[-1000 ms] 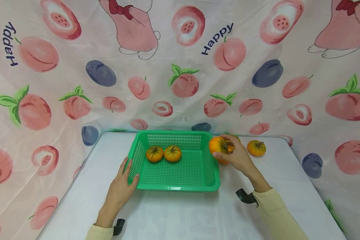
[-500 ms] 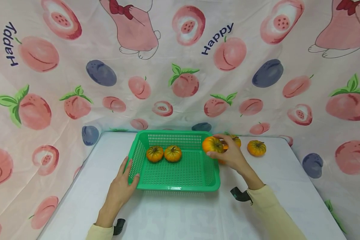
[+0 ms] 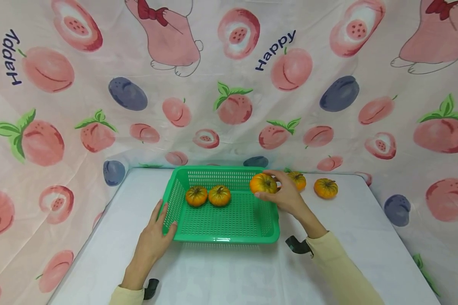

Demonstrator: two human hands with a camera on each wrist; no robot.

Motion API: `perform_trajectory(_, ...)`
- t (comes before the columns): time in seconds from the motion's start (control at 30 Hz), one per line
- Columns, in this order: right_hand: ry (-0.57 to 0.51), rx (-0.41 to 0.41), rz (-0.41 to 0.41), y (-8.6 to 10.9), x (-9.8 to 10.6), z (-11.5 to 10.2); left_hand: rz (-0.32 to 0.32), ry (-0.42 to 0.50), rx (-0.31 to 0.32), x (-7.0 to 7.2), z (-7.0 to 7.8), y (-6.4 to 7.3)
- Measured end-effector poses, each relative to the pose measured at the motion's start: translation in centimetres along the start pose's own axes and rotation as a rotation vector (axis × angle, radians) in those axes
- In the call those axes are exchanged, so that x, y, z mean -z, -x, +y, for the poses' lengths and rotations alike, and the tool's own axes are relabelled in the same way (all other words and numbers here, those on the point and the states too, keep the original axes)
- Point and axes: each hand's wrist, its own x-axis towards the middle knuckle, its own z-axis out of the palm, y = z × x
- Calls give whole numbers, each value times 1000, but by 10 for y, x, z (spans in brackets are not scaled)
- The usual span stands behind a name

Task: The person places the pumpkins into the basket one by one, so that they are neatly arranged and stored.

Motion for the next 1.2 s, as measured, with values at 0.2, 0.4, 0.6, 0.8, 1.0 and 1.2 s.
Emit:
perform_trajectory(0.2, 29, -19, -9, -5, -6, -4, 7, 2, -1, -1, -1, 1)
perform_trajectory(0.4, 56, -75, -33, -8, -11, -8, 19, 7, -3, -2, 0, 1)
perform_trajectory(0.6, 51, -107, -61, -11, -14, -13, -5, 14, 1, 1, 1, 1)
perform_trajectory(0.8, 38, -100, -89, -17, -21, -15, -14, 10, 7, 3, 1, 1)
perform_trajectory(1.0, 62, -124, -109, -25, -28, -19, -14, 12, 5, 2, 1, 2)
perform_trajectory(1.2, 116, -133, -120, -35, -35, -21, -17, 11, 8, 2, 2, 1)
